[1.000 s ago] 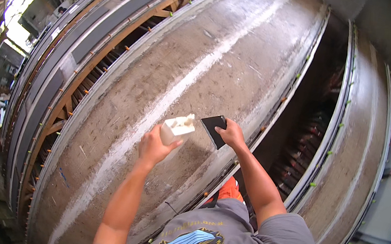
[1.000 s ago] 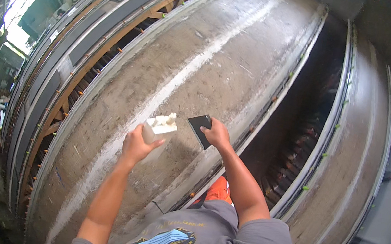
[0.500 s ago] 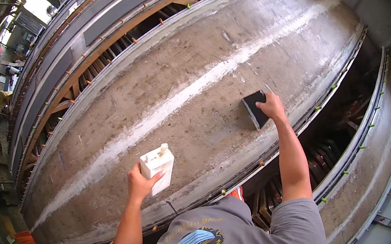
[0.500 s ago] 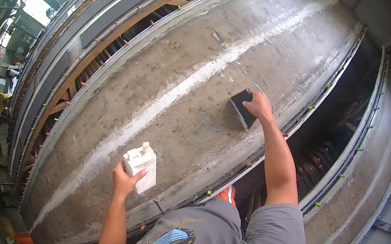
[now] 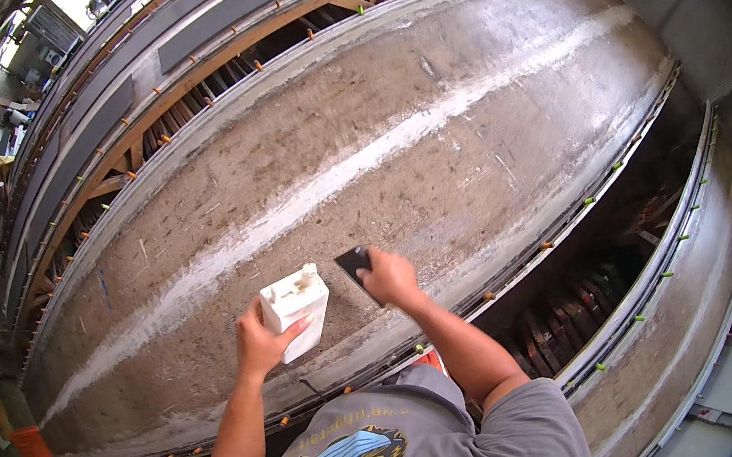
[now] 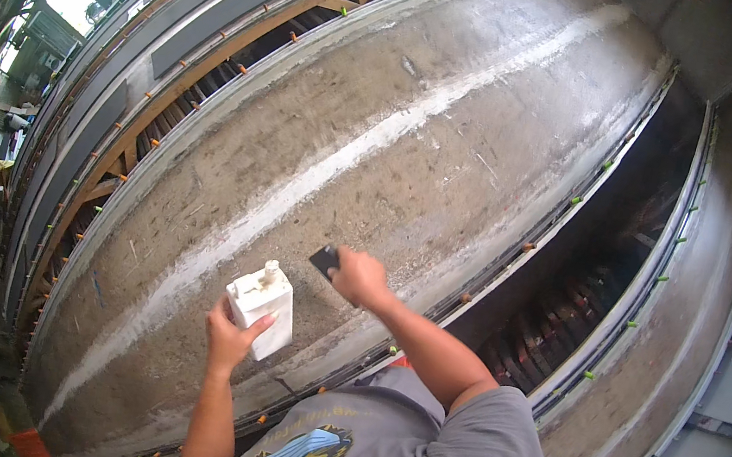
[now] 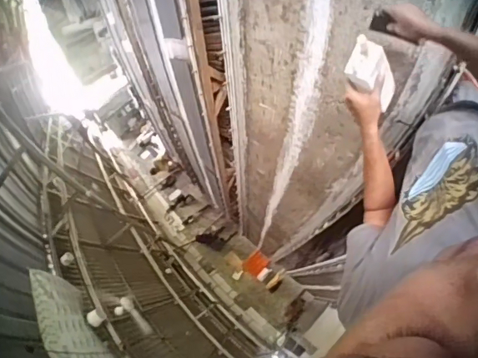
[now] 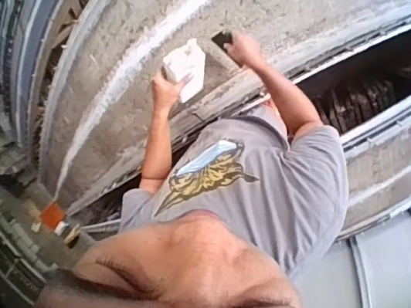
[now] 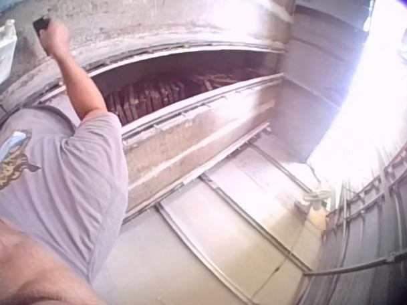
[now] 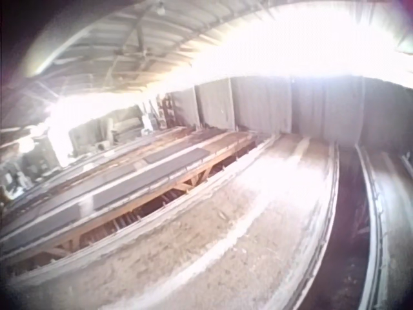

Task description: The person applies a white filler substance to the interior surface of a large boat hull using a putty knife. They repeatedly scoop the filler from a container and spread it along the seams and surface of the hull.

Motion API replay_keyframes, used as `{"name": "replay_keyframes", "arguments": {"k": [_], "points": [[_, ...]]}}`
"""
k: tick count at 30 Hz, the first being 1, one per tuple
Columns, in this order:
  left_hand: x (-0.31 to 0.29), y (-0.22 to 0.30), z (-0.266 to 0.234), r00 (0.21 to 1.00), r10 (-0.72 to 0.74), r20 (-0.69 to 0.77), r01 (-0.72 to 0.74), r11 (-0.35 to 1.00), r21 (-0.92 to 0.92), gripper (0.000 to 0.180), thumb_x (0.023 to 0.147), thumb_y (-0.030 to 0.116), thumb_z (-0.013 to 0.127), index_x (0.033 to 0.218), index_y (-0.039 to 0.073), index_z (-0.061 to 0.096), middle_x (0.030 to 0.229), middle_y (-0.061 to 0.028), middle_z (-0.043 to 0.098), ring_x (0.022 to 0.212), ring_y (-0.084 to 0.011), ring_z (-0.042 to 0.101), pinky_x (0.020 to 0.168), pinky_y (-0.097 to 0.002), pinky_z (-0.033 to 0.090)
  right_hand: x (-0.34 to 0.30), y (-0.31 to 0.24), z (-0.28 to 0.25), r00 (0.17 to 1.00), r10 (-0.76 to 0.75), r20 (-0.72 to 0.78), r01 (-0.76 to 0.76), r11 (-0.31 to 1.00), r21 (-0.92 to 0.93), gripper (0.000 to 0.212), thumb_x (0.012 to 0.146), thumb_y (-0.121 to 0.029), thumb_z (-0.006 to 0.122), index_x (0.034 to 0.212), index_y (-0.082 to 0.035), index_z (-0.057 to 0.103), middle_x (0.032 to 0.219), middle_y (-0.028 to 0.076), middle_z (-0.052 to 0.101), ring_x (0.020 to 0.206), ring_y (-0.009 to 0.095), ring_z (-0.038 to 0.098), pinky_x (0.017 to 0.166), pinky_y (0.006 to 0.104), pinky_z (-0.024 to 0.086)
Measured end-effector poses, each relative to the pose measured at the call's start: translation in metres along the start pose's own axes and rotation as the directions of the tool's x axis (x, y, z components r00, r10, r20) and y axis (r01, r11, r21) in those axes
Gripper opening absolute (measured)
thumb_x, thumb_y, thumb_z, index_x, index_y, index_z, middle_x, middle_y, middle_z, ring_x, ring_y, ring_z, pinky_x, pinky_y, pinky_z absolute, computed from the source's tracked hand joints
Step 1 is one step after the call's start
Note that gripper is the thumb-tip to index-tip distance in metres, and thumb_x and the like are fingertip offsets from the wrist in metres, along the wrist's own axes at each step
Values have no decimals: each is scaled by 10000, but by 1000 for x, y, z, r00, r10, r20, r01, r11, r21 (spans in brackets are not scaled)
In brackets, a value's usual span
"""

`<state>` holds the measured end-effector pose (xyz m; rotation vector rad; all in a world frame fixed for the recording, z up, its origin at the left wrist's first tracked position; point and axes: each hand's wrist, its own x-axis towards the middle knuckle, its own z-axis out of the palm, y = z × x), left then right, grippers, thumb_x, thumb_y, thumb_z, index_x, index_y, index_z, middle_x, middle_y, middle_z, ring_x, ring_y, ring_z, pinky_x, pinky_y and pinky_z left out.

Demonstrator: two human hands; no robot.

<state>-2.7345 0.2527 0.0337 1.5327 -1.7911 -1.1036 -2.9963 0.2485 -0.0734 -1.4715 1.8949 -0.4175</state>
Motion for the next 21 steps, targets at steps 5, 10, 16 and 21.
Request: {"name": "replay_keyframes", "arguments": {"k": [5,10,16,21], "points": [[-8,-11,-6,1000,0,-8,0,999,52,514,718,170,916,1111,-47,667,1046,-179,750,961,-264,734,852,-384,559,94,130,-36,982,188,-32,-183,977,105,492,749,-373,849,1091,-35,745,983,183,762,895,292,742,807,415,581],[-30,-12,-16,993,-62,-98,59,998,-36,512,721,166,916,1112,-50,666,1060,-172,747,978,-253,732,860,-384,560,79,165,-133,914,166,-370,-179,984,-1,370,778,-296,809,1008,-18,724,919,215,739,893,366,729,781,469,561],[-54,-11,-19,987,-99,-128,91,994,-67,528,726,149,912,1146,-47,658,1078,-162,742,997,-241,727,858,-383,565,46,154,-66,869,-62,-491,-279,758,-589,242,874,-196,626,1060,-41,631,892,210,692,812,316,707,534,419,537],[-64,-25,-14,986,-102,-130,79,982,-169,510,736,128,902,1148,-50,658,1081,-153,741,992,-231,728,859,-373,568,-36,27,65,797,-571,-197,120,470,-875,258,828,-184,636,1029,-25,609,867,176,665,718,249,672,446,316,478]]}}
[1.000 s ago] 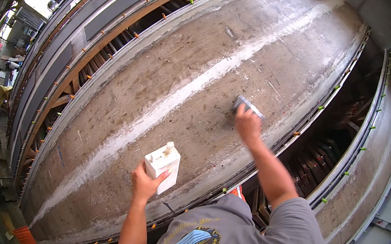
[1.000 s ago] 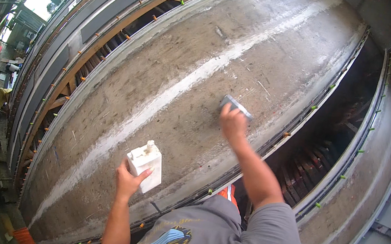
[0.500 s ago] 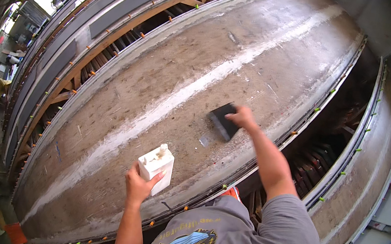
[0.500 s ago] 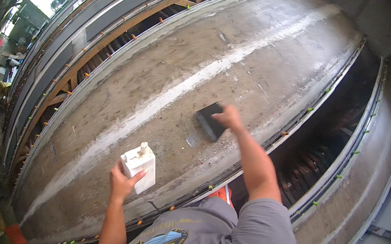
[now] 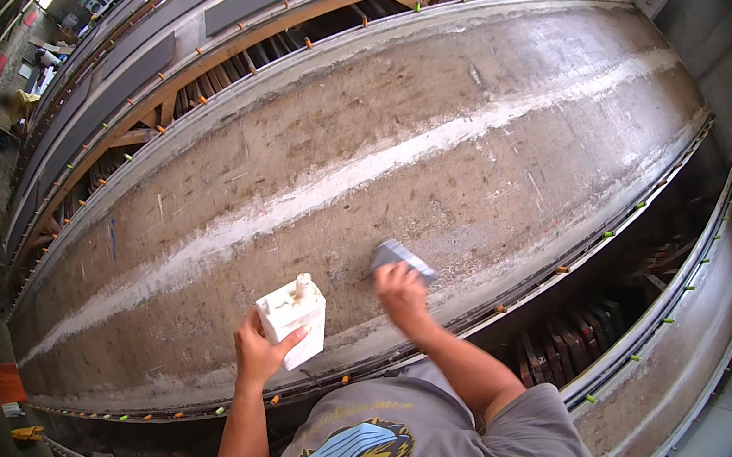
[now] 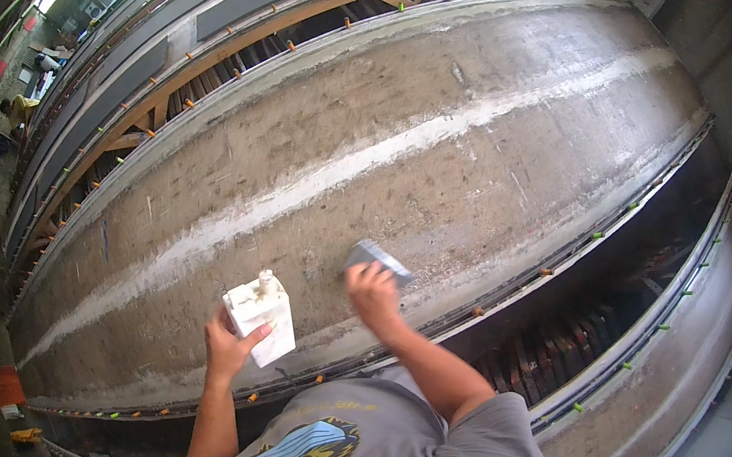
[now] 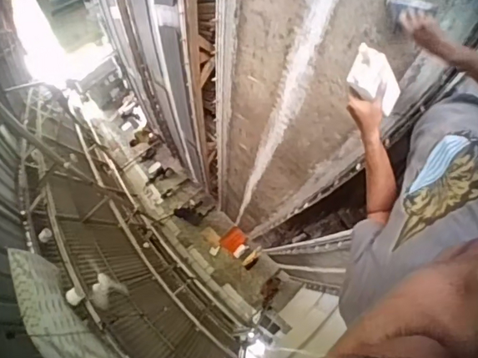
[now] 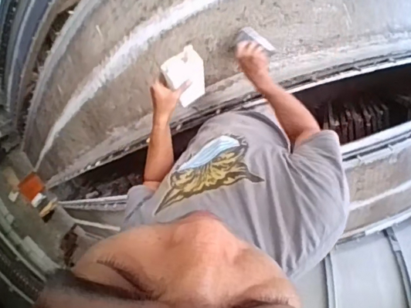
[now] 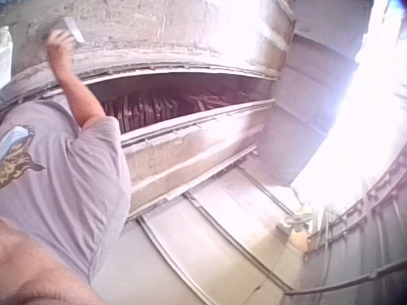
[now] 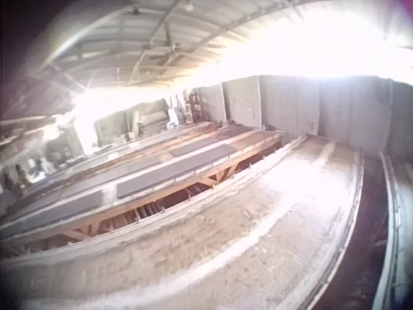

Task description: The person applies a white filler substance to the interior surface of a large boat hull using a putty knife. They repeatedly scoop the filler from a container and spread it along the seams and surface of the hull.

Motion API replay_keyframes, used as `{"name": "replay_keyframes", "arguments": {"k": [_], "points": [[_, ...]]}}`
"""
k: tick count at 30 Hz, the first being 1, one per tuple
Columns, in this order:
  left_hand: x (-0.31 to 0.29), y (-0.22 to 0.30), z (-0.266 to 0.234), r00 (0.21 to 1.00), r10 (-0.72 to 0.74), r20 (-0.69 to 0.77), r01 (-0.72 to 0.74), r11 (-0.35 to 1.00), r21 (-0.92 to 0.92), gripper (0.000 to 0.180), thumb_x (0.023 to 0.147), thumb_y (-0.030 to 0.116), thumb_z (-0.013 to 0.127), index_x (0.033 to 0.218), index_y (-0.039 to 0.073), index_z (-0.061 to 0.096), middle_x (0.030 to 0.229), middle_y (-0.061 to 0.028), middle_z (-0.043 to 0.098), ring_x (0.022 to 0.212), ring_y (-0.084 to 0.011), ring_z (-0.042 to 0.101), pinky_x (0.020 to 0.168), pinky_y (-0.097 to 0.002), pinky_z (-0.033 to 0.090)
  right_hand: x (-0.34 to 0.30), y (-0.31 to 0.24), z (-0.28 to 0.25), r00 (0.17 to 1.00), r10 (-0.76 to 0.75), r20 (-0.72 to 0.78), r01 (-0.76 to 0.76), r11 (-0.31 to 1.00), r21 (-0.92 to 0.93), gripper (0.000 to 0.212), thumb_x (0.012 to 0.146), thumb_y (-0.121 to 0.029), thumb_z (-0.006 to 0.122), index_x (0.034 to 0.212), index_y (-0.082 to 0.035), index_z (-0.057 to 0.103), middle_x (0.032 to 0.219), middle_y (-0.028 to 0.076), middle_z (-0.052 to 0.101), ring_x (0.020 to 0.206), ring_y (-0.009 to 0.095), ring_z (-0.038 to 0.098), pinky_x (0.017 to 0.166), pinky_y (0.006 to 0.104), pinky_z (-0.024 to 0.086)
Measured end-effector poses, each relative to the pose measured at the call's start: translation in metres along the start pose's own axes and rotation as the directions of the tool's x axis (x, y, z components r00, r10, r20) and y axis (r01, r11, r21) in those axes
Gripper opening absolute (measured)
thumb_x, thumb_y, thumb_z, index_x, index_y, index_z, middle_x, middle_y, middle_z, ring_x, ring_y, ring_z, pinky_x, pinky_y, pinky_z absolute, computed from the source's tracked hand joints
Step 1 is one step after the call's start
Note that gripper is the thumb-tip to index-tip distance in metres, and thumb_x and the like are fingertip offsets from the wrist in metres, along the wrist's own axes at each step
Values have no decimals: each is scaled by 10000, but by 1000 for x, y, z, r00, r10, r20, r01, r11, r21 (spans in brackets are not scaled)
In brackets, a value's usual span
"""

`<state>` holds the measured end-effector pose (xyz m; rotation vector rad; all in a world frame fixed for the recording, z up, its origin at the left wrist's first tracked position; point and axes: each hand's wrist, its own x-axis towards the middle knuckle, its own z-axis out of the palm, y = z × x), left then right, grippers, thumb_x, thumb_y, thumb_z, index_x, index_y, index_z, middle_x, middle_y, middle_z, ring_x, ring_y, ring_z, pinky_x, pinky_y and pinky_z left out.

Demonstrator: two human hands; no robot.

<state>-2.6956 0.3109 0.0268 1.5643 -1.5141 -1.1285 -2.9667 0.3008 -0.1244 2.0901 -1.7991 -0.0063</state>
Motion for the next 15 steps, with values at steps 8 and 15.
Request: {"name": "replay_keyframes", "arguments": {"k": [8,15], "points": [[-6,1,-5,999,10,-39,-11,1000,-15,496,734,146,907,1125,-43,670,1071,-151,747,980,-231,733,845,-372,573,61,30,-18,861,-148,486,-302,621,723,443,796,-243,709,1201,-102,598,893,204,726,839,398,712,714,513,568],[-34,-6,-1,982,53,-181,-31,992,123,532,706,248,934,1088,-24,684,994,-179,763,921,-283,757,802,-390,582,113,120,54,816,-104,568,-433,540,722,549,664,-322,883,1144,-101,734,1077,167,752,998,312,727,881,407,571]]}}
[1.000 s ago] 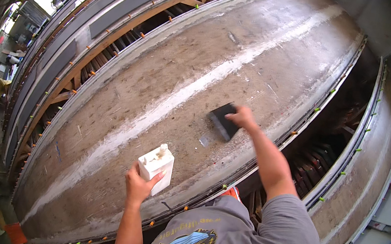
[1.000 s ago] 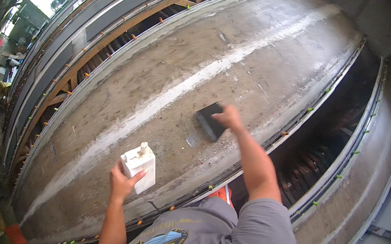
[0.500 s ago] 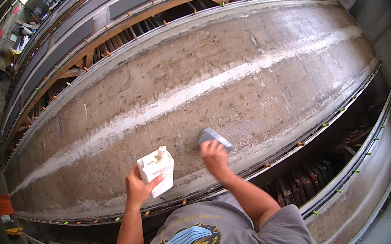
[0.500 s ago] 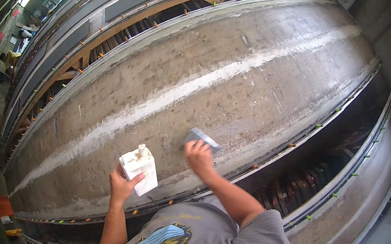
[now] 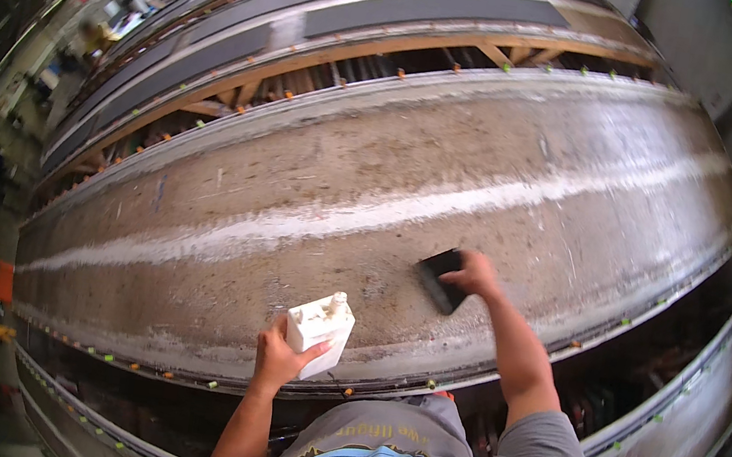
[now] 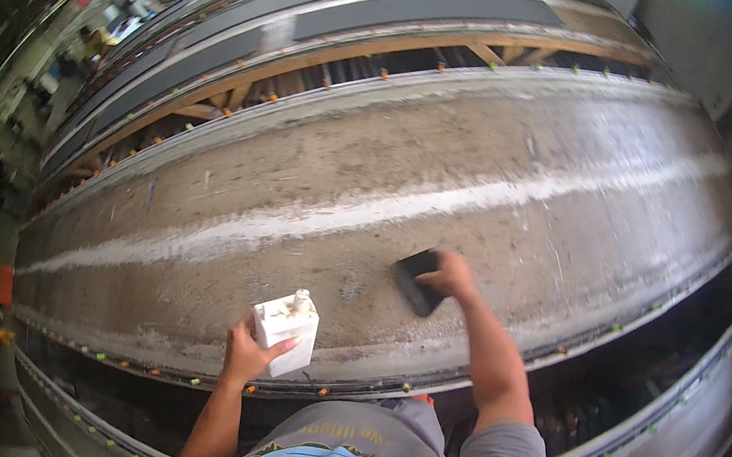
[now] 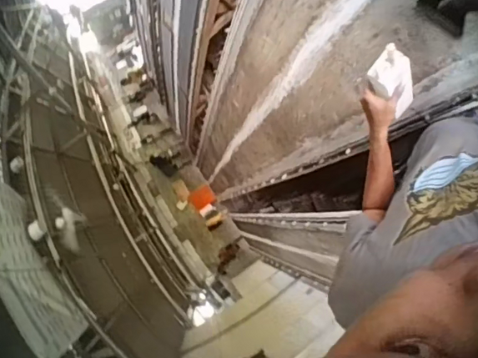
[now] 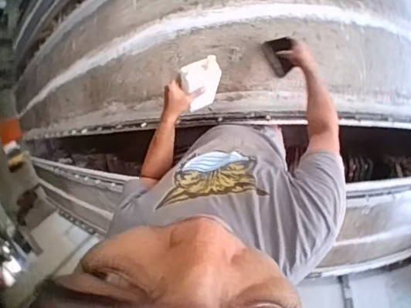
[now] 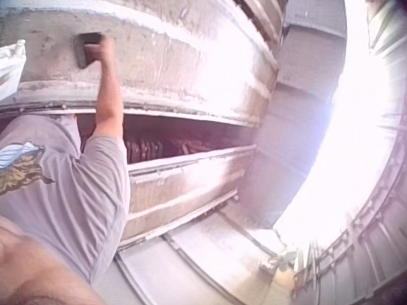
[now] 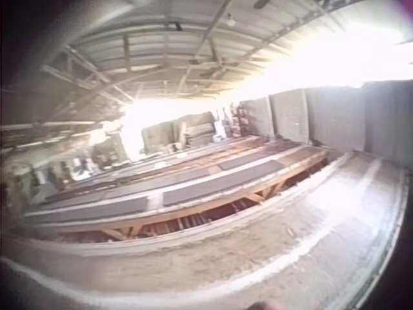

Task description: The person applies a white filler substance to the interior surface of a large boat hull using a putty knife. They repeatedly scoop the filler from a container and spread it along the seams and surface of the hull.

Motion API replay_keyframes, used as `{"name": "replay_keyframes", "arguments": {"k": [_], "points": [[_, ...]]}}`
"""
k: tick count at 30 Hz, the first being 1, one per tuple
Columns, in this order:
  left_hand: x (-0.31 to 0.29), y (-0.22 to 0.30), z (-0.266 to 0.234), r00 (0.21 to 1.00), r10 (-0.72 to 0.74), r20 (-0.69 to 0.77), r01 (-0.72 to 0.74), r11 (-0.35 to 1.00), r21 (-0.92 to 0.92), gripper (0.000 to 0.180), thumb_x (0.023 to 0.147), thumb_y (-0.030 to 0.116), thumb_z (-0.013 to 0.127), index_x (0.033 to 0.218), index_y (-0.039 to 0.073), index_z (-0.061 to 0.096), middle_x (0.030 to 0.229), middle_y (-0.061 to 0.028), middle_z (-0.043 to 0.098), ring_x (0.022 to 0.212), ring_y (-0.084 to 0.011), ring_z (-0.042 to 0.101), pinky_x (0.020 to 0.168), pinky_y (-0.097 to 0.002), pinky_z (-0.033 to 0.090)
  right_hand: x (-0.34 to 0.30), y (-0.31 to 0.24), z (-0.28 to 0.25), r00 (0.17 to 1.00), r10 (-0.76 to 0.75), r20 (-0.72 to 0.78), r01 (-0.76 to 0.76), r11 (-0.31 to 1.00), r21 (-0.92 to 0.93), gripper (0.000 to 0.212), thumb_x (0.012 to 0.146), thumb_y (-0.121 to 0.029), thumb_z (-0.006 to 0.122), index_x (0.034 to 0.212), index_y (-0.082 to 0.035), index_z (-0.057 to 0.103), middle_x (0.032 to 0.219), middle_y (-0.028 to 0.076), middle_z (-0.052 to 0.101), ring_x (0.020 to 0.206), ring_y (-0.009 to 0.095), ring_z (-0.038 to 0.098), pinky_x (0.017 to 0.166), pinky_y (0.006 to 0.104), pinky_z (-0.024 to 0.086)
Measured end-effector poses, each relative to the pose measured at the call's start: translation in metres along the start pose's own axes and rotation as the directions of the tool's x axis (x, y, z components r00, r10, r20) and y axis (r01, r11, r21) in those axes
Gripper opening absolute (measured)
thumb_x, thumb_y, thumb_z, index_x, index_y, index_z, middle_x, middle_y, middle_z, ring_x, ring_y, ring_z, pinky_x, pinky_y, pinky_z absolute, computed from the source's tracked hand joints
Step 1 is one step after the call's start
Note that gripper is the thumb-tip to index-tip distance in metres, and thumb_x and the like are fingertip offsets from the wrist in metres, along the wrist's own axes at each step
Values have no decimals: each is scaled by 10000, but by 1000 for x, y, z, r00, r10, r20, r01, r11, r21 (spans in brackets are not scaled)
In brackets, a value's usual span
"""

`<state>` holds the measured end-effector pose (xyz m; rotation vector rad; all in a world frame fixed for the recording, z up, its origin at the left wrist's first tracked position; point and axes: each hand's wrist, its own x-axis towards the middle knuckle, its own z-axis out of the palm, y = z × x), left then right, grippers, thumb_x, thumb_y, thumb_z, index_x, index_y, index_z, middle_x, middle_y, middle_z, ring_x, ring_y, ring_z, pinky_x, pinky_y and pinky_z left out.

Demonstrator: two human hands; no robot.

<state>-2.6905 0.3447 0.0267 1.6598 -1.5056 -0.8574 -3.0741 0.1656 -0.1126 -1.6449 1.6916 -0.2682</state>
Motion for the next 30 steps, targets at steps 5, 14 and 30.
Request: {"name": "replay_keyframes", "arguments": {"k": [5,14,30], "points": [[-15,3,4,994,-106,37,105,994,31,533,723,178,923,1146,-20,667,1082,-136,749,1000,-211,723,878,-367,559,35,45,-50,979,-83,-185,44,978,-206,538,637,-300,900,1096,-81,725,1011,150,761,937,320,733,829,419,581],[-25,9,36,995,-96,20,96,995,-40,544,727,135,919,1180,-21,662,1106,-133,743,1006,-197,718,886,-360,562,13,22,15,982,-145,125,143,989,26,650,639,-352,913,1174,-41,713,1051,192,752,1003,332,719,885,443,554],[-8,48,66,991,-68,114,95,962,-255,530,741,100,897,1191,-38,653,1089,-128,741,992,-204,723,887,-353,563,-18,131,-52,921,306,-240,-218,917,336,512,635,-361,936,972,-18,758,866,164,762,756,241,748,683,382,591]]}}
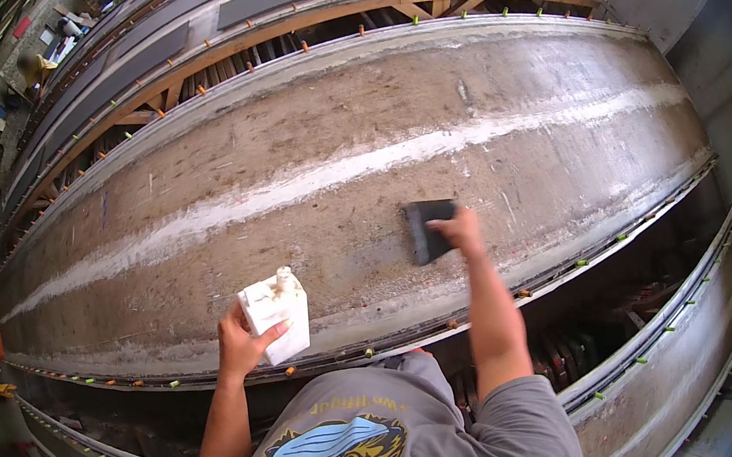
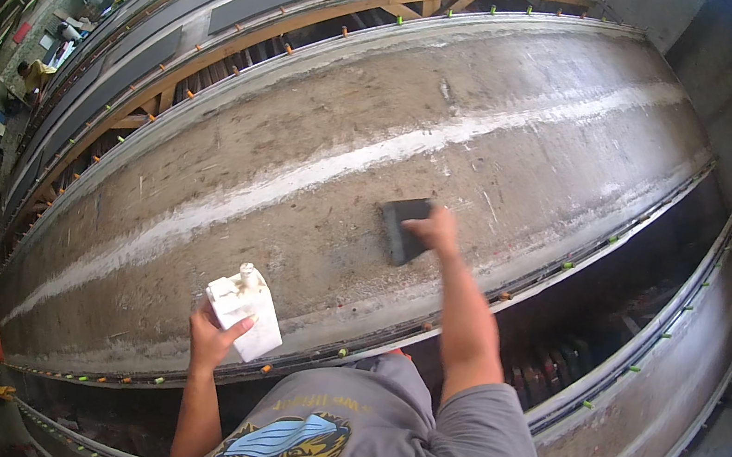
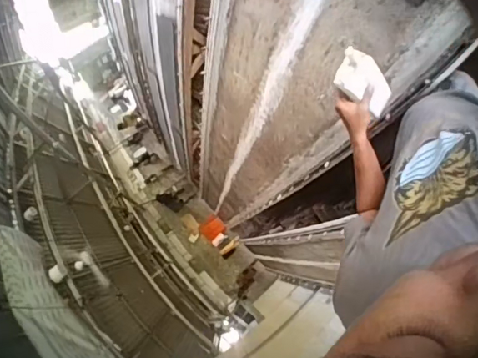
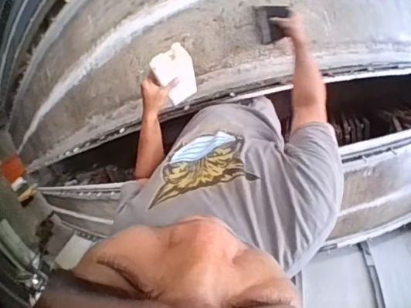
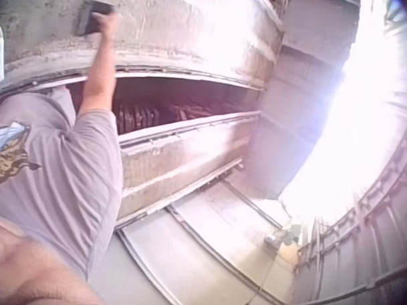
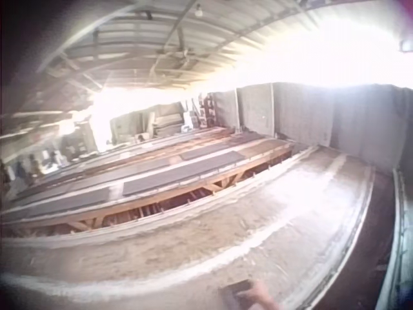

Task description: The person applies a white filler substance to the interior surface of a large boat hull using a putty knife. They repeatedly scoop the filler from a container and spread it along the seams and surface of the hull.

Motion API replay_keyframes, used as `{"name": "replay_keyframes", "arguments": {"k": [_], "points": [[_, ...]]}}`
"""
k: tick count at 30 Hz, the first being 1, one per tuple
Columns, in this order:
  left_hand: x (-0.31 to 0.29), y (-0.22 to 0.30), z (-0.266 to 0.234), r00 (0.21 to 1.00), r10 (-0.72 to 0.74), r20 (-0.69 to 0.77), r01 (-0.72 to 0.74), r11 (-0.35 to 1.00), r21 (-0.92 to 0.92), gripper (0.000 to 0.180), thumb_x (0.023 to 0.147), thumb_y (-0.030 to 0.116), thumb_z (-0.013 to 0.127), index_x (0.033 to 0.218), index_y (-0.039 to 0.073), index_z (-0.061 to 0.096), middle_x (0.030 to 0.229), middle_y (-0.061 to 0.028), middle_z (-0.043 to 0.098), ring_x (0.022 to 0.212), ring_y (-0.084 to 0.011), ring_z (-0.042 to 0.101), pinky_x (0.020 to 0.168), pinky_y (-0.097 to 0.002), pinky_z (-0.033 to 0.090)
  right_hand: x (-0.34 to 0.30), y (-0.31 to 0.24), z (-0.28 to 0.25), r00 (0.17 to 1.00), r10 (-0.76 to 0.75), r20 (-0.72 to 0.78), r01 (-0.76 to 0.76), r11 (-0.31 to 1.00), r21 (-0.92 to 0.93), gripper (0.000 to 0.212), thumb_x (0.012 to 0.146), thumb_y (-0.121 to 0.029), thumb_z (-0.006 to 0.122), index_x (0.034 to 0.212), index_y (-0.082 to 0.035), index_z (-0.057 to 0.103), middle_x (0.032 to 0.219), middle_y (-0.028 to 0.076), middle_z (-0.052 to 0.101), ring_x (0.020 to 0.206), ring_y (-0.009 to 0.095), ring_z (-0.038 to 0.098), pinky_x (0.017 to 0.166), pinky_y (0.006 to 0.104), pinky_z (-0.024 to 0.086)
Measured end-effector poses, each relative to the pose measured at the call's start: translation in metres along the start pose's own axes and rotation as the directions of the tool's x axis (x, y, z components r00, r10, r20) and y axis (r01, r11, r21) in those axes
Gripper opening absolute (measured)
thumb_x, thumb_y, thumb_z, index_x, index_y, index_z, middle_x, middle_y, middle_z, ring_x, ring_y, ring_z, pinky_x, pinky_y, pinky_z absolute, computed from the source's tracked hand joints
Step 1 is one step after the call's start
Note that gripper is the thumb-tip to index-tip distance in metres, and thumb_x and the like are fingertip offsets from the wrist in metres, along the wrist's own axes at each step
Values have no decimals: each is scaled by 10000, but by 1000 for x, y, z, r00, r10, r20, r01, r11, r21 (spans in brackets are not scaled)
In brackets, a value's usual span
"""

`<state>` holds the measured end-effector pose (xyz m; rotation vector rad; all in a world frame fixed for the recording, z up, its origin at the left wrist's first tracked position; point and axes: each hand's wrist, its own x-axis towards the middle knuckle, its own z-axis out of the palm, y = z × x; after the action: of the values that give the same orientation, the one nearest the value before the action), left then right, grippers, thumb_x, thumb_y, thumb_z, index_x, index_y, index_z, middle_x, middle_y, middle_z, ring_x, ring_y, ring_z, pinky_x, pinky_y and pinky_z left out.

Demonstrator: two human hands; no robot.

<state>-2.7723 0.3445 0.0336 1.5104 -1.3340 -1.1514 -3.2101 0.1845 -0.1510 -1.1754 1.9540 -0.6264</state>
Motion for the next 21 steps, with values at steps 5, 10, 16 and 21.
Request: {"name": "replay_keyframes", "arguments": {"k": [5,10,16,21], "points": [[7,0,5,1000,19,-14,-19,1000,-13,522,735,89,897,1178,-45,655,1097,-130,735,989,-209,723,883,-356,565,19,61,-159,938,-94,-333,-17,948,-317,502,661,-249,887,1081,-23,729,945,214,752,868,368,738,784,463,577],[12,-7,12,999,25,24,-26,999,34,515,735,82,895,1172,-46,654,1082,-127,736,983,-209,723,873,-354,568,-5,52,-125,866,-245,-436,-68,806,-588,158,816,-70,575,938,-68,676,913,236,725,858,421,718,716,522,569],[21,-1,28,1000,-8,30,9,1000,-6,512,740,78,890,1175,-48,652,1080,-135,735,984,-208,723,870,-356,571,-132,7,58,727,-671,-147,107,322,-941,296,825,-187,624,1092,-68,671,723,61,613,617,186,636,404,326,468],[29,7,35,999,2,41,-2,1000,4,511,737,79,891,1173,-45,655,1082,-135,736,985,-211,724,871,-356,572,-92,12,-4,846,-465,-262,153,683,-714,273,827,-98,578,1083,-131,666,732,85,689,594,248,686,462,391,533]]}}
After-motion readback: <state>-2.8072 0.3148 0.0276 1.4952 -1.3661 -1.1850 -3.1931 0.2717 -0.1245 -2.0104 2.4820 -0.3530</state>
